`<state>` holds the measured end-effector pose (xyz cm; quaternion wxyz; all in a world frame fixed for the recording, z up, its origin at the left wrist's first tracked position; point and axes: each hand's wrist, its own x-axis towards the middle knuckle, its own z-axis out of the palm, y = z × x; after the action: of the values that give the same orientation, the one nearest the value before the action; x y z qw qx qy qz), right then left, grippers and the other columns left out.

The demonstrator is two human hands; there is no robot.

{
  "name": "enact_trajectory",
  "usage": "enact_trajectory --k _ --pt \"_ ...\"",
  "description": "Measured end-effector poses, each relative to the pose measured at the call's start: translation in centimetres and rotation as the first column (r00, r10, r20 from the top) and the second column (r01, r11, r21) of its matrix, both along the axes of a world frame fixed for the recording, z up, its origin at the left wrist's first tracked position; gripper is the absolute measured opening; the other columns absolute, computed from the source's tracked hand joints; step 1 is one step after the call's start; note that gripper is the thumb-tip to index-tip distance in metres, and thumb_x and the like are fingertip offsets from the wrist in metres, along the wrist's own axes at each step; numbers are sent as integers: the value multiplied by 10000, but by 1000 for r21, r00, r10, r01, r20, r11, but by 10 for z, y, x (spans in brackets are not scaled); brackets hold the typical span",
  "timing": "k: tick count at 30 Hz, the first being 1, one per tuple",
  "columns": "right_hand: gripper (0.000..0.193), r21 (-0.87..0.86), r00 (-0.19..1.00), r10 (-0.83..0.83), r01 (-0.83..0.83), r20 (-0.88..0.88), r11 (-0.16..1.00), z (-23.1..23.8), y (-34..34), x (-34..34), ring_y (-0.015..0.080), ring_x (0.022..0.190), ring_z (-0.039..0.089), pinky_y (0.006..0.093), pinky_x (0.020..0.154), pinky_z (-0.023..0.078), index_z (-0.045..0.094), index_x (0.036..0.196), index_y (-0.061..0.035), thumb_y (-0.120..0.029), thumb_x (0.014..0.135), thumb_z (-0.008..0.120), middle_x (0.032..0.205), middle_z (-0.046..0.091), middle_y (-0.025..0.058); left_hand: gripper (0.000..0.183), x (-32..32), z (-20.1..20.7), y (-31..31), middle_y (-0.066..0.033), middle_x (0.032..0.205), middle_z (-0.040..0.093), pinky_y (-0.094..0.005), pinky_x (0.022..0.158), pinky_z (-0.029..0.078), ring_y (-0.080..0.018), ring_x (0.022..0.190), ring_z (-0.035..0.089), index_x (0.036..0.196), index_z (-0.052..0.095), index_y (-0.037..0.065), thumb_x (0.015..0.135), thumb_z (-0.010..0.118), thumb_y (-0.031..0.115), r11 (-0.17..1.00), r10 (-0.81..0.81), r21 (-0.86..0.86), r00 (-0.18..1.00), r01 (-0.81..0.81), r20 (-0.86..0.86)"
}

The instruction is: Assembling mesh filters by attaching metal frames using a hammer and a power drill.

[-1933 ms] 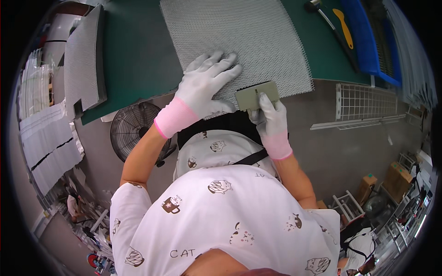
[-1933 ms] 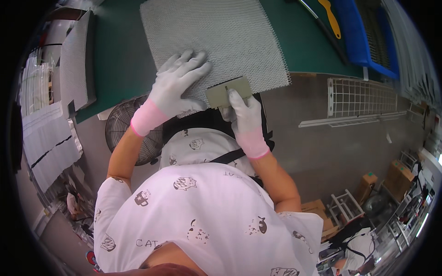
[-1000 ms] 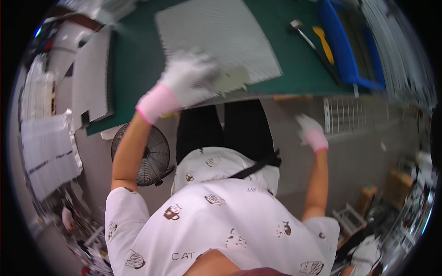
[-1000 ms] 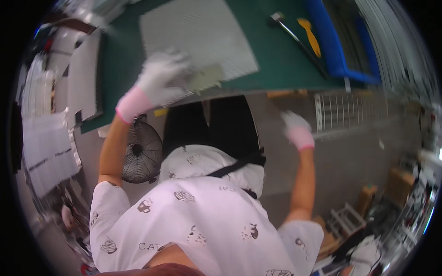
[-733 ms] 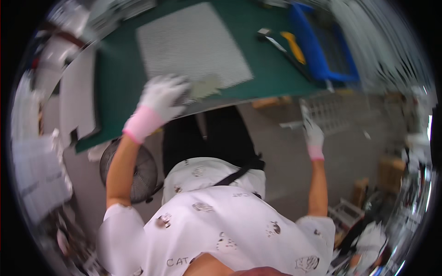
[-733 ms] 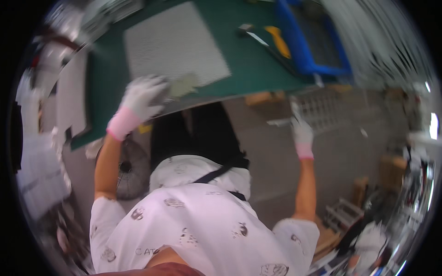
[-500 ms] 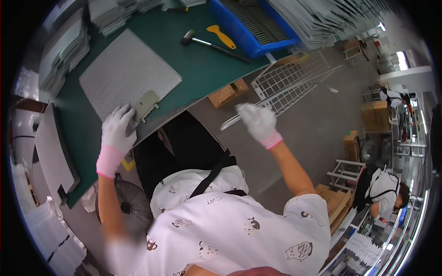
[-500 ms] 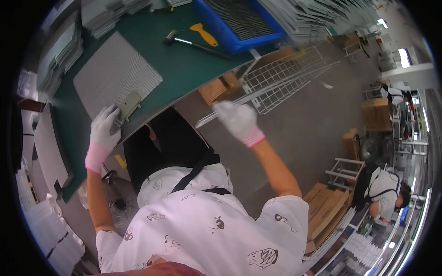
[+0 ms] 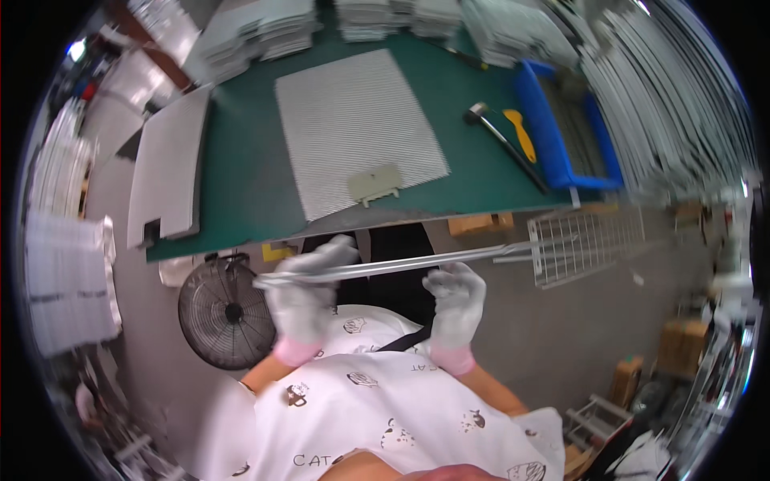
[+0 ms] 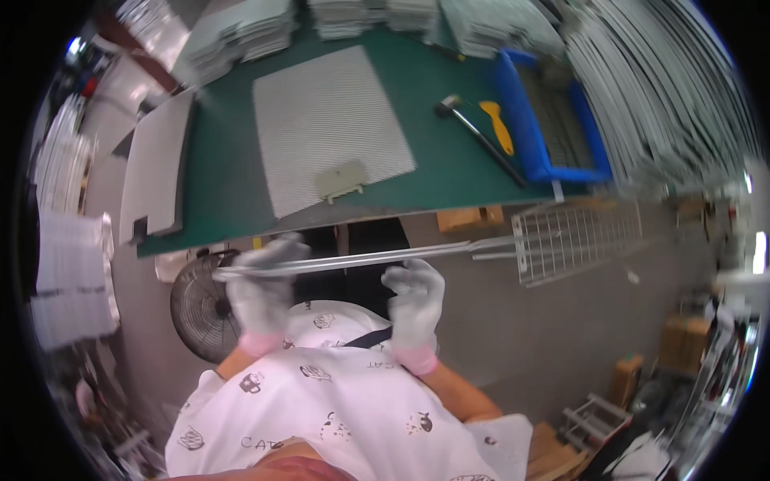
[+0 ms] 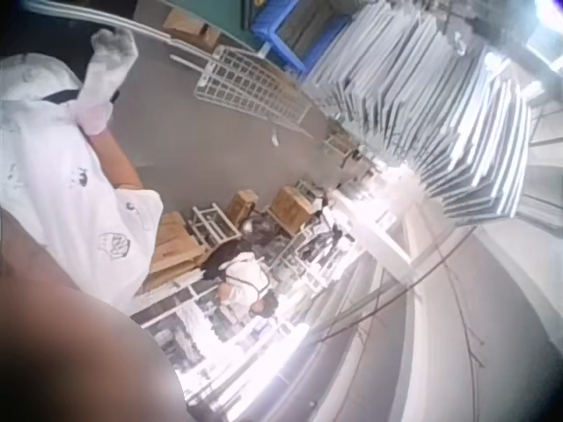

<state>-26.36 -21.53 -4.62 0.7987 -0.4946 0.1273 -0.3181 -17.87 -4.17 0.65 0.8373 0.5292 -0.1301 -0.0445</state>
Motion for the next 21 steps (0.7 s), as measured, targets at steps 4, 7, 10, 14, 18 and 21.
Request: enact_trajectory --k 4,7,10,14,18,21 --pt "567 702 982 117 -186 146 687 17 -95 20 288 1104 543 465 977 432 513 1221 -33 -520 938 451 1178 571 132 421 27 44 107 -299 1303 467 -520 1094 300 -395 1255 434 1046 561 -31 1020 348 331 879 139 -472 984 -72 108" --pt "170 546 949 -143 -36 282 837 26 -194 7 184 803 601 319 711 532 557 995 -26 -177 918 550 934 609 97 189 36 75 206 -58 800 431 -222 540 434 -112 677 486 962 448 -34 961 424 154 579 188 -809 982 -105 7" --pt "92 494 668 -217 -257 712 831 81 -259 -26 48 514 438 199 527 463 461 872 -44 -125 909 483 670 416 -34 101 47 58 333 -15 678 371 -215 462 327 -94 433 360 893 443 -2 914 425 95 552 277 -831 955 -71 103" --pt "226 -32 674 298 -377 676 926 156 -251 -15 40 440 436 213 386 396 427 883 -60 -260 969 487 634 443 -27 532 71 77 304 4 709 384 -192 397 280 -54 459 363 1308 424 -37 953 485 355 870 200 -483 965 -97 167" --pt "454 -303 890 435 -381 135 874 189 -155 71 136 466 528 233 321 354 441 1344 -33 -212 940 547 822 547 56 394 111 39 144 -80 966 653 -180 448 446 -104 523 541 1068 536 62 944 518 435 770 255 564 954 -299 157" --pt "390 -438 869 454 -492 -196 752 178 -97 156 46 488 477 188 443 416 509 1235 52 -240 977 498 766 611 39 327 116 2 42 -94 857 593 -343 685 562 -184 735 591 934 526 43 978 471 362 951 250 293 807 -100 -535"
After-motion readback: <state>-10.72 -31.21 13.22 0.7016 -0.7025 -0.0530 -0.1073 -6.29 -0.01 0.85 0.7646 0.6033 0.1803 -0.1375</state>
